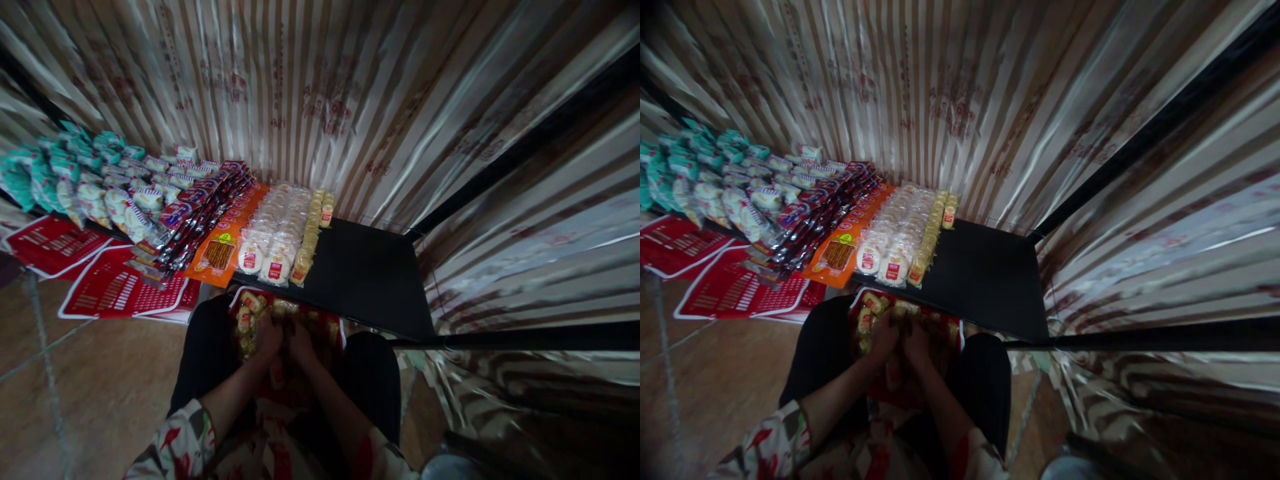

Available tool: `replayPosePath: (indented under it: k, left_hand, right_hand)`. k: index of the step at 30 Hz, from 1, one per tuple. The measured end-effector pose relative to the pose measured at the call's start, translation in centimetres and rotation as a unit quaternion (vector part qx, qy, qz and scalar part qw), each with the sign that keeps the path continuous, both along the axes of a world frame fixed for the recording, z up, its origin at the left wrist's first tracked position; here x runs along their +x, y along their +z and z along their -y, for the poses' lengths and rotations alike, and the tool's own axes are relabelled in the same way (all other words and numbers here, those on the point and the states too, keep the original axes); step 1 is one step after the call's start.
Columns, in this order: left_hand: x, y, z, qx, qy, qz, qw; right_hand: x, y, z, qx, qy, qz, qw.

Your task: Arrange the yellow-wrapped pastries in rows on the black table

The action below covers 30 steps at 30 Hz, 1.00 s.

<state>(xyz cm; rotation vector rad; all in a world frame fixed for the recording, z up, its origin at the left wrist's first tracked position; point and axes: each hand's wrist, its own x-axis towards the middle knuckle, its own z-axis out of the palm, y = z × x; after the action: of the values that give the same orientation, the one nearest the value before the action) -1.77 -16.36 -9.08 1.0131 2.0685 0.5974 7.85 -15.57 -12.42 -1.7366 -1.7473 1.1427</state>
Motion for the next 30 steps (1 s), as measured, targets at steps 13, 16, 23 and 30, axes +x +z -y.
replayPosePath:
  k: [13, 16, 23, 30]
  left_hand:
    - [0.7, 3.0, 0.5, 0.134, 0.144, 0.369, 0.908]
    - [1.0, 4.3, 0.7, 0.164, 0.148, 0.462, 0.859]
    - [2.5, 7.1, 1.0, 0.193, 0.083, 0.536, 0.817]
    - [4.9, 9.1, -0.3, 0.191, 0.053, 0.555, 0.808]
  right_hand:
    - [2.0, 4.9, 0.9, 0.085, 0.001, -0.076, 0.993]
    - [2.7, 6.2, 0.9, 0.102, -0.013, -0.086, 0.991]
    - [5.0, 7.2, 0.5, 0.085, -0.088, -0.194, 0.973]
    - [8.1, 9.6, -0.2, -0.056, -0.163, -0.370, 0.913]
